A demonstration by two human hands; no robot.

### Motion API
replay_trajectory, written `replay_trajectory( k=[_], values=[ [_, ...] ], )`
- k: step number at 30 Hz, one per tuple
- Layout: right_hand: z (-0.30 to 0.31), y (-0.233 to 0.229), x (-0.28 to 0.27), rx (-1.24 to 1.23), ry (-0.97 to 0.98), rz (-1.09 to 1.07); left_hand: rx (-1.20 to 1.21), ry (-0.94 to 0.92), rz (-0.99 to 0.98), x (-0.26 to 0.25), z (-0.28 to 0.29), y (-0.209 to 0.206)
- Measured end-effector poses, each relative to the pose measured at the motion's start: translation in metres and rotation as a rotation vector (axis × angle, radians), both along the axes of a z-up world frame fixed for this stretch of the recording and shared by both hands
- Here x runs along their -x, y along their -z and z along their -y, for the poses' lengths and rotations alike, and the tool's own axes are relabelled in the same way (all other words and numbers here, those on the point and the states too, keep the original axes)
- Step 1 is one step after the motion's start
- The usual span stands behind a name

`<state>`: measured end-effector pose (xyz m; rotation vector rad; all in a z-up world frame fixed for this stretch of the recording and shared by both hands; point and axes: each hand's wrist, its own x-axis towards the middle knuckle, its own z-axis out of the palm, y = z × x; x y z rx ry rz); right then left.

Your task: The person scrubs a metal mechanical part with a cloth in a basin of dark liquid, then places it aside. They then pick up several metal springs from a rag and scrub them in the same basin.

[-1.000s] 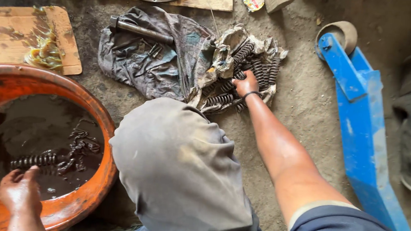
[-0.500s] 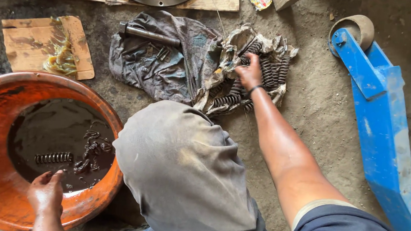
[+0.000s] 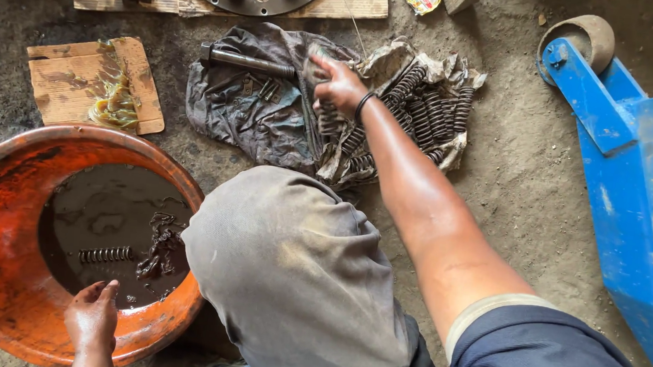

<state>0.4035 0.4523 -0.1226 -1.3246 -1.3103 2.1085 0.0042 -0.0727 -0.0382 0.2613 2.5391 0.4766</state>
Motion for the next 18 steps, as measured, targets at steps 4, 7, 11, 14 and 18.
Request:
replay_trajectory(
  k=[4, 7, 11, 14, 18],
  values=[
    [-0.015, -0.015, -0.027, 0.014, 0.234, -0.036, -0.004, -0.016, 0.022, -0.001, -0.005, 0.005],
    [-0.011, 0.01, -0.065, 0.015, 0.534, 0.088, 0.014, -0.018, 0.038, -0.004, -0.003, 0.011],
    [0.027, 0.075, -0.103, 0.116, 0.251, 0.576, 0.044, -0.007, 0.069, -0.004, -0.006, 0.021],
    [0.059, 0.122, -0.107, -0.351, -0.004, 0.923, 0.031, -0.01, 0.078, -0.002, -0.008, 0.026],
    [0.084, 0.144, -0.099, -0.417, 0.085, 0.93, 0.019, -0.012, 0.058, -0.004, -0.01, 0.028]
  ],
)
